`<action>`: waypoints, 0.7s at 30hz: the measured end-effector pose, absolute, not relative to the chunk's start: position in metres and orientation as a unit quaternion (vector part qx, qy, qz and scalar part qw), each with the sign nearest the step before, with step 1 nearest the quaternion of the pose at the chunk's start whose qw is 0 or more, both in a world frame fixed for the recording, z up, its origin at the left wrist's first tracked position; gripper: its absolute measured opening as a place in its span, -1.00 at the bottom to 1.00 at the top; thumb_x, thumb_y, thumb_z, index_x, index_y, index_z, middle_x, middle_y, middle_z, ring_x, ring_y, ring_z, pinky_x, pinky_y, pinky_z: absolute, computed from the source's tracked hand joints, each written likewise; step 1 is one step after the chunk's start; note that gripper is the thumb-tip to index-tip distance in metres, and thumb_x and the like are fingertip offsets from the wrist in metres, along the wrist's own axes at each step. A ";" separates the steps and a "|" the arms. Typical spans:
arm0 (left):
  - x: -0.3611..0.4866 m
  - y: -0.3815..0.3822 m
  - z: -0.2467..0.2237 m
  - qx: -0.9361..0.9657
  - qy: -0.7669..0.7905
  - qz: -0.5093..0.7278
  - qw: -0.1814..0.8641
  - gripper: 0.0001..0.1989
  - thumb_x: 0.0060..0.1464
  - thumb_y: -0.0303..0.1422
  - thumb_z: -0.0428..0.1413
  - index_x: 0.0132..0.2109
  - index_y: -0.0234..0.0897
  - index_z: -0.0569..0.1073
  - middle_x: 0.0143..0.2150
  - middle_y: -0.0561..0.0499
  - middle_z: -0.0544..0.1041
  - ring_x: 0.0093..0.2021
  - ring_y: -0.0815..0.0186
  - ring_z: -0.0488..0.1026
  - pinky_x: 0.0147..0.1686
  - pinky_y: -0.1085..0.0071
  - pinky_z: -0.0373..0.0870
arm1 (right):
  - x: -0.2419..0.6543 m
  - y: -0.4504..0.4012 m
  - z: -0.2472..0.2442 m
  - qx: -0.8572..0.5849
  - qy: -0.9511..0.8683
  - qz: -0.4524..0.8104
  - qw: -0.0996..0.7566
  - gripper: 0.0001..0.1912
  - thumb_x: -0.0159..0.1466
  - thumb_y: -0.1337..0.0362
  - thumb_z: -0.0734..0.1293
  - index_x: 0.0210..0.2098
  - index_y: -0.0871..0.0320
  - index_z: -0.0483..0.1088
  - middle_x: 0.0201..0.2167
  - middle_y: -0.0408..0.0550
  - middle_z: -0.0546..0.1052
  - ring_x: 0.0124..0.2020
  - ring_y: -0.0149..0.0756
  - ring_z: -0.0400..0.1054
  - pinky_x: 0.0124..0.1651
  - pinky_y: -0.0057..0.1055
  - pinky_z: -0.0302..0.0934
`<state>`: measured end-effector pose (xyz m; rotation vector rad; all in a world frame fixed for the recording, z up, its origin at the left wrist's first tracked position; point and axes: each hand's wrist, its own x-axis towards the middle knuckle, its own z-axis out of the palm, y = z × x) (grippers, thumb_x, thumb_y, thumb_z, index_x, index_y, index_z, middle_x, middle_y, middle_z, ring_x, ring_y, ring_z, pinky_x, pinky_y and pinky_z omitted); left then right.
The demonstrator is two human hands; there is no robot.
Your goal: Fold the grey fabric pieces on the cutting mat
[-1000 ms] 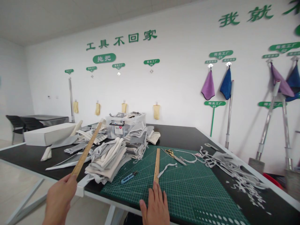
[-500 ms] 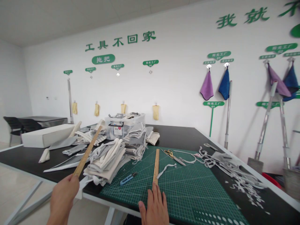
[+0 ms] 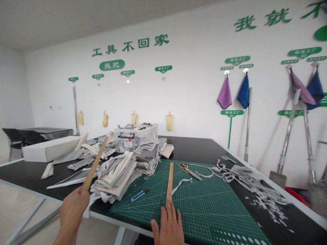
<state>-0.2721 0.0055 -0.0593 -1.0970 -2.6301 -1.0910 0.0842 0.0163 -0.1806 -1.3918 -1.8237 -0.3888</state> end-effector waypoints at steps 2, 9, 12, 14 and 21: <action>-0.275 0.010 -0.061 -0.362 -0.859 -0.358 0.045 -0.57 0.09 -0.22 -0.13 -0.12 -0.31 0.54 -0.31 -0.24 0.55 -0.28 0.01 0.47 -0.37 0.27 0.30 | 0.084 0.017 -0.181 -0.550 -0.718 -0.152 0.398 -0.49 0.31 -0.08 0.15 -0.05 0.16 0.47 0.21 0.14 0.33 0.21 0.12 0.21 0.16 0.08 0.11; -0.279 0.012 -0.058 -0.365 -0.860 -0.354 0.043 -0.56 0.10 -0.20 -0.14 -0.10 -0.29 0.54 -0.27 -0.24 0.55 -0.23 0.00 0.47 -0.33 0.26 0.30 | 0.084 0.017 -0.182 -0.549 -0.718 -0.154 0.399 -0.49 0.32 -0.08 0.14 -0.04 0.15 0.46 0.21 0.14 0.34 0.22 0.11 0.20 0.17 0.08 0.09; -0.279 0.008 -0.057 -0.358 -0.863 -0.354 0.034 -0.56 0.11 -0.20 -0.14 -0.08 -0.27 0.53 -0.24 -0.22 0.55 -0.22 0.02 0.46 -0.33 0.28 0.30 | 0.084 0.016 -0.181 -0.551 -0.720 -0.150 0.395 -0.50 0.31 -0.08 0.15 -0.04 0.15 0.46 0.22 0.13 0.33 0.22 0.12 0.19 0.17 0.09 0.09; -0.280 0.006 -0.057 -0.354 -0.866 -0.351 0.027 -0.57 0.10 -0.21 -0.12 -0.07 -0.26 0.53 -0.24 -0.22 0.55 -0.23 0.03 0.46 -0.33 0.28 0.31 | 0.084 0.016 -0.181 -0.553 -0.720 -0.145 0.393 -0.50 0.31 -0.08 0.16 -0.05 0.15 0.46 0.22 0.12 0.33 0.22 0.12 0.20 0.16 0.09 0.10; -0.288 0.008 -0.061 -0.360 -0.858 -0.365 0.028 -0.61 0.03 -0.22 -0.07 -0.15 -0.27 0.56 -0.30 -0.23 0.54 -0.30 0.01 0.43 -0.37 0.25 0.30 | 0.084 0.015 -0.179 -0.554 -0.718 -0.149 0.393 -0.50 0.31 -0.08 0.16 -0.05 0.15 0.46 0.21 0.13 0.34 0.21 0.11 0.21 0.17 0.08 0.10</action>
